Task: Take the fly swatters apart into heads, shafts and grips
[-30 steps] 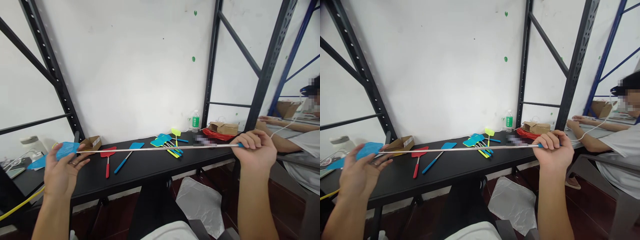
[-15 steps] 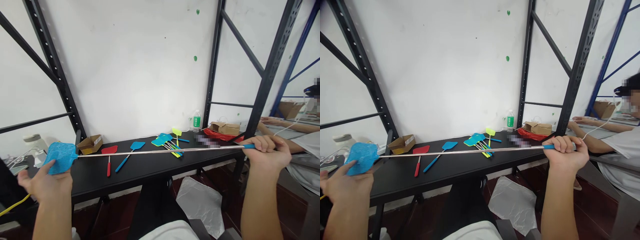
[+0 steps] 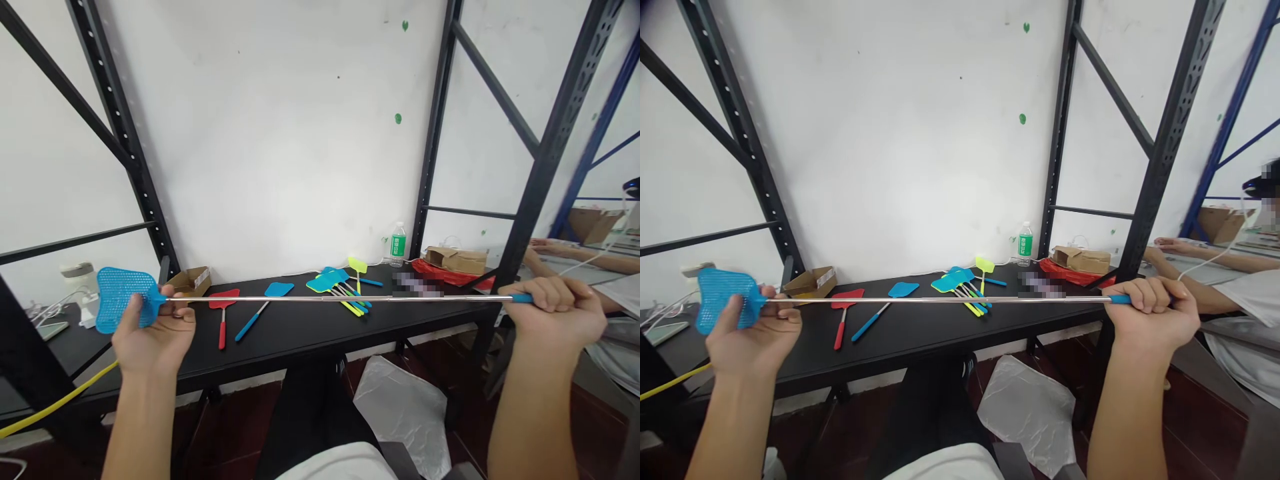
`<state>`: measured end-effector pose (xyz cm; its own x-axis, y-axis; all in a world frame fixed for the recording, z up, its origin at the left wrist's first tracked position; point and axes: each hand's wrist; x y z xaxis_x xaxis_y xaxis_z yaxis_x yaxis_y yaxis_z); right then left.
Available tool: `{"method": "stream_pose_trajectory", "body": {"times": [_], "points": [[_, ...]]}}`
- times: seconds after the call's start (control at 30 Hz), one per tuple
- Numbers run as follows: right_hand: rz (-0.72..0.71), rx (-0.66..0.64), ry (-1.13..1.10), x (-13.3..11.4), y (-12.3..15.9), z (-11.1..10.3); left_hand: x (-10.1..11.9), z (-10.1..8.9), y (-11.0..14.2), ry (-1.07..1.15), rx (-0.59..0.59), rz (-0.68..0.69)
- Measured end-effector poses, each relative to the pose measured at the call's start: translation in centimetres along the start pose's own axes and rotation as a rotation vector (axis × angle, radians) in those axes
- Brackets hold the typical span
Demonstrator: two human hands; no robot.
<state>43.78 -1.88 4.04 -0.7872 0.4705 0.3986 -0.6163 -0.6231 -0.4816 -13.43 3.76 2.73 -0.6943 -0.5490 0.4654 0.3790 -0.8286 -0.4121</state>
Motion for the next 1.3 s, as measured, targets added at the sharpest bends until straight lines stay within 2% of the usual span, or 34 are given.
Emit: {"method": "stream_pose_trajectory", "body": {"times": [0.17, 0.27, 0.37, 0.47, 0.6, 0.73, 0.83, 0.97, 1.1, 1.3], "points": [[0.099, -0.025, -0.082, -0.9, 0.1, -0.4, -1.6, 1.3, 0.7, 0.001, -0.068, -0.077], [0.099, -0.046, -0.099, -2.9, -1.7, -1.4, -1.9, 1.8, 1.0, -0.032, -0.141, -0.096], [0.021, -0.089, -0.133, -5.0, -4.4, -2.6, -2.2, 2.6, 1.5, -0.016, -0.199, -0.075], [0.107, -0.163, -0.094, -5.5, -5.3, -3.0, -2.6, 3.6, 2.2, 0.029, -0.228, -0.059], [0.112, -0.124, -0.134, -2.9, -2.3, -2.0, -2.2, 4.3, 2.8, 0.083, -0.231, -0.031], [0.146, -0.127, -0.156, 0.6, 0.7, -1.4, -0.8, 3.7, 2.7, 0.05, -0.226, 0.021], [0.154, -0.073, -0.117, 2.5, 1.2, -1.8, -0.5, 3.7, 2.6, 0.035, -0.235, 0.084], [0.167, -0.024, -0.029, 4.6, 1.5, -2.4, -1.6, 4.5, 3.2, 0.022, -0.259, 0.062], [0.176, -0.048, 0.073, 6.3, 2.5, -2.6, -2.6, 5.3, 4.0, 0.009, -0.269, 0.048], [0.246, -0.06, 0.173, 8.1, 3.5, -3.4, -2.6, 5.7, 4.6, -0.072, -0.324, 0.1]]}}
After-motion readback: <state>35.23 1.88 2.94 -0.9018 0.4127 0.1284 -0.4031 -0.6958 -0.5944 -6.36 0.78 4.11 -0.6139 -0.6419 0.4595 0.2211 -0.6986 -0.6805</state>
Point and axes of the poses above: each hand's wrist, its own y-axis away from the middle knuckle, its own z-axis out of the palm, x = y × z, and after that the axes turned 9 degrees about -x, right-handed
